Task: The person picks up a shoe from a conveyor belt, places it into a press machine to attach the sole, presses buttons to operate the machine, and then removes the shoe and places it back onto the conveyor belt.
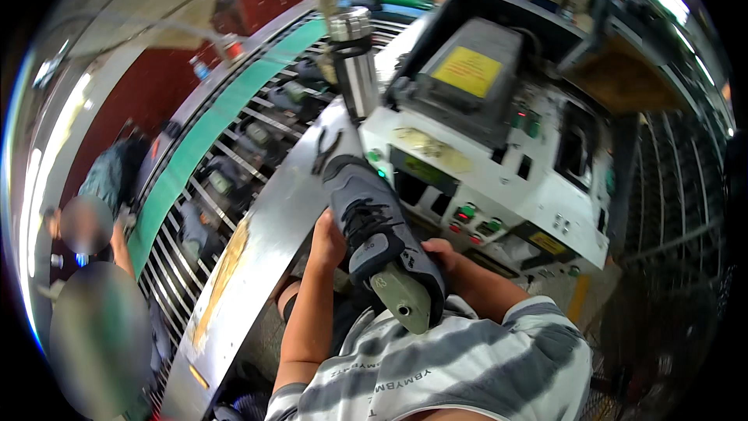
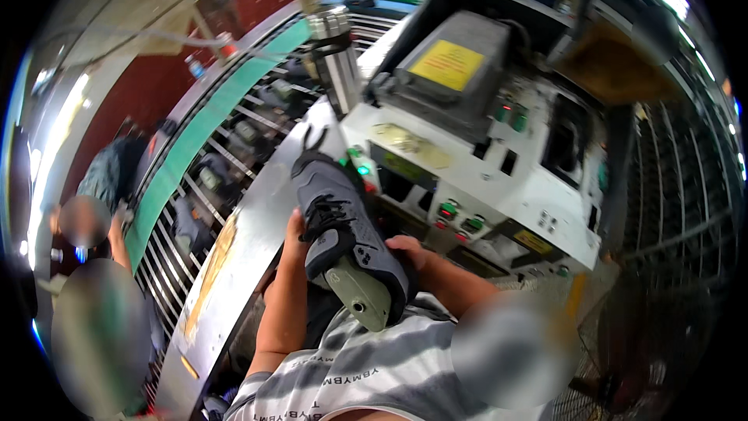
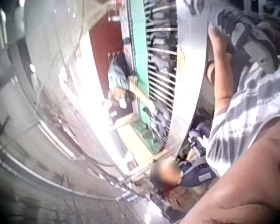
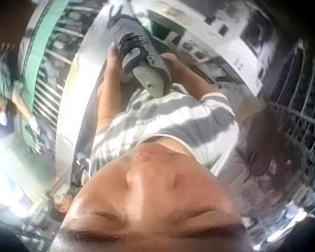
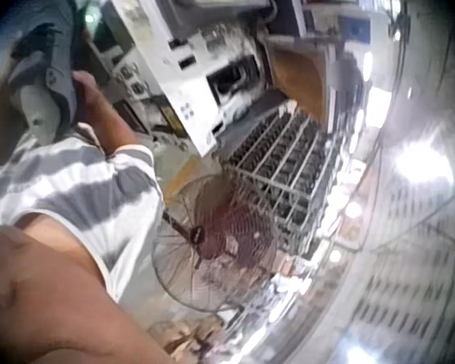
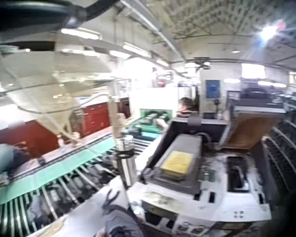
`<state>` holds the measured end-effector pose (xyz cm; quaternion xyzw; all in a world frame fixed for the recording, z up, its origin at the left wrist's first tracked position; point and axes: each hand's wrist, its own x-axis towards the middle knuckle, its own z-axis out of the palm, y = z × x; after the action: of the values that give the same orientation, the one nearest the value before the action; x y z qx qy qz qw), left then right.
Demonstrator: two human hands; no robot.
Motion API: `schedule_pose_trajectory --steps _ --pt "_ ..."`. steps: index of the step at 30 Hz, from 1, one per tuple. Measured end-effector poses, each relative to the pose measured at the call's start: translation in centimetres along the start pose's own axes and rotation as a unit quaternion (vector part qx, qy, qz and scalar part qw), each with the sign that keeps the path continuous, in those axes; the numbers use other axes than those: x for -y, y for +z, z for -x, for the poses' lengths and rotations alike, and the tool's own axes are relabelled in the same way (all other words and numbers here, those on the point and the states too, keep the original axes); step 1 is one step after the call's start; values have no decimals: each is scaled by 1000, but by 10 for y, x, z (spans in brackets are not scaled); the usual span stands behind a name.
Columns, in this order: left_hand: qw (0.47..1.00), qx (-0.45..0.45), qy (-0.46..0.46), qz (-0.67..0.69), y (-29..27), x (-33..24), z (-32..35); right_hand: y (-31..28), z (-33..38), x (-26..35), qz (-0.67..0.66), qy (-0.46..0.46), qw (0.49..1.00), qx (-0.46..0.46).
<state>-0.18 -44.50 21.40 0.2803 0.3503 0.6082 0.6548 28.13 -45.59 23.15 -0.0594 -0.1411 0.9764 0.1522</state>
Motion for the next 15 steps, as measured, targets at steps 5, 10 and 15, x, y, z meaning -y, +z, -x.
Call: schedule_pose_trajectory --steps 5,10,15 --pt "955 -138 31 -259 44 119 -37 -18 151 44 -58 -281 954 -87" --pt "777 -30 208 -594 44 173 -14 -11 267 108 281 -559 666 -406" --pt "779 -25 181 -599 43 177 -29 12 361 245 478 -417 291 -716"
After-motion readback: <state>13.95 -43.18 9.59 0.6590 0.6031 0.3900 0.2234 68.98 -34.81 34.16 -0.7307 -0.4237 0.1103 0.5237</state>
